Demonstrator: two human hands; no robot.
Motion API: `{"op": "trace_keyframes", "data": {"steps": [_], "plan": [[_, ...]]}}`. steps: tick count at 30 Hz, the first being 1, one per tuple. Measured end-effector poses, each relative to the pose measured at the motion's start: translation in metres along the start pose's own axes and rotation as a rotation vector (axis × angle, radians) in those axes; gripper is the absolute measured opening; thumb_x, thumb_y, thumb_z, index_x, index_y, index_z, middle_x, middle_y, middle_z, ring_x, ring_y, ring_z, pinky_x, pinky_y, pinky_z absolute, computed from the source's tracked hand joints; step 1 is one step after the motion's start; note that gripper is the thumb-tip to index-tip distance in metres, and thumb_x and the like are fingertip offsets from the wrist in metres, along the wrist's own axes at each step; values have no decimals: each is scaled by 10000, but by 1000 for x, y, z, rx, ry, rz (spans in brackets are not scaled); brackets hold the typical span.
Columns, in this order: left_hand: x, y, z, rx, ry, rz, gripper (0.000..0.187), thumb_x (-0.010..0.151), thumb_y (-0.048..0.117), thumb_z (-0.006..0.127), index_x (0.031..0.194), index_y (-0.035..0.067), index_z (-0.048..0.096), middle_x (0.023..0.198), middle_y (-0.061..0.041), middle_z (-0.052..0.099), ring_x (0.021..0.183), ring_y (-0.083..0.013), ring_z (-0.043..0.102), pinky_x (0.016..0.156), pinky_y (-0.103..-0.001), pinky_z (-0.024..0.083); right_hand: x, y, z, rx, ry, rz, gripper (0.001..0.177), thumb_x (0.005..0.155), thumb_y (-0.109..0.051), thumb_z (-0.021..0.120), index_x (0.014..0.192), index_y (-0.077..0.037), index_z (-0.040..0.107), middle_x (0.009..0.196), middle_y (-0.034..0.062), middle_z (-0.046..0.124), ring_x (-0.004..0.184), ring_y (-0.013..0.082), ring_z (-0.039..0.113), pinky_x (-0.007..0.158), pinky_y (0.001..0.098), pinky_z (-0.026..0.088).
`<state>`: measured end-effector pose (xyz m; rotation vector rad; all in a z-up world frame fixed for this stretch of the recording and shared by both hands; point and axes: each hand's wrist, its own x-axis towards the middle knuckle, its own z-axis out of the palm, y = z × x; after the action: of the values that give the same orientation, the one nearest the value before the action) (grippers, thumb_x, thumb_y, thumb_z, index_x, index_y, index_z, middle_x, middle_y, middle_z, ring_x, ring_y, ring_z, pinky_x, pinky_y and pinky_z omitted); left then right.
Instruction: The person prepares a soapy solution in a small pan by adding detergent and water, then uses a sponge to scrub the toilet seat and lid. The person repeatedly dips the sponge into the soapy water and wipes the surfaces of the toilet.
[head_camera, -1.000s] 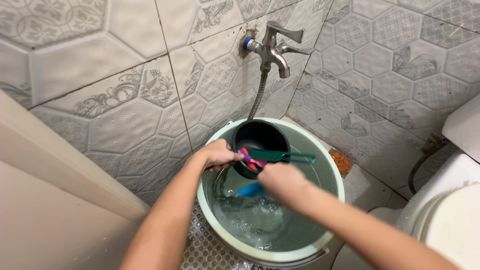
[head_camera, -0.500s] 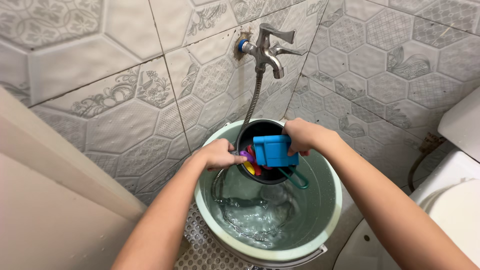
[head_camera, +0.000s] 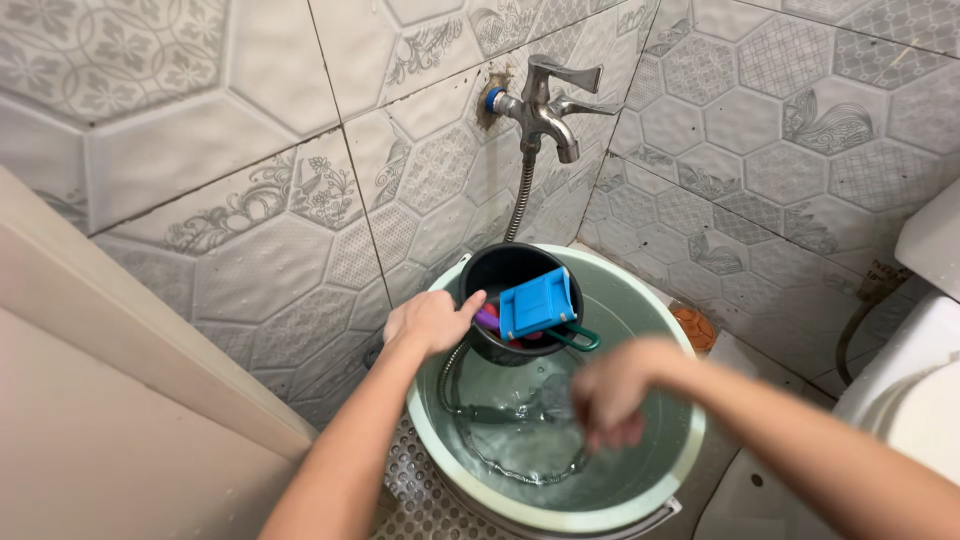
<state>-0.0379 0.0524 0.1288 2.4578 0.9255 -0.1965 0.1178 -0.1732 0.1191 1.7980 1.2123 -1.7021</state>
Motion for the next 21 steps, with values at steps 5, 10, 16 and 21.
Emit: {"op": "trace_keyframes", "data": {"steps": [5,10,16,21], "plan": [[4,-8,15,-40,-7,-26,801,948,741,365,974,58,783,1114,-169,750,1098,-343,697,931,-475,537,173,49,10,-172,4,65,545,886,-72,566,1427,-147,576,1359,81,591,1023,247,635,843,405,589],[13,-16,18,-30,-14,-17,802,941,743,371,933,62,794,1065,-166,759,1073,-336,706,931,-457,528,269,94,-8,-73,27,184,516,892,-74,589,1407,-91,561,1317,139,622,1010,279,651,827,430,584],[16,-21,19,-66,17,-19,742,928,726,369,908,130,811,1041,-158,758,1069,-334,691,939,-442,508,308,81,11,-80,-50,189,563,886,-66,595,1440,-101,501,1303,160,621,1008,302,655,822,443,584],[16,-17,19,23,-16,1,800,961,718,359,884,59,806,1037,-170,767,1063,-333,707,930,-446,521,316,87,22,-66,-72,194,607,881,-58,600,1467,-109,450,1290,178,621,1006,321,658,818,454,583]]}}
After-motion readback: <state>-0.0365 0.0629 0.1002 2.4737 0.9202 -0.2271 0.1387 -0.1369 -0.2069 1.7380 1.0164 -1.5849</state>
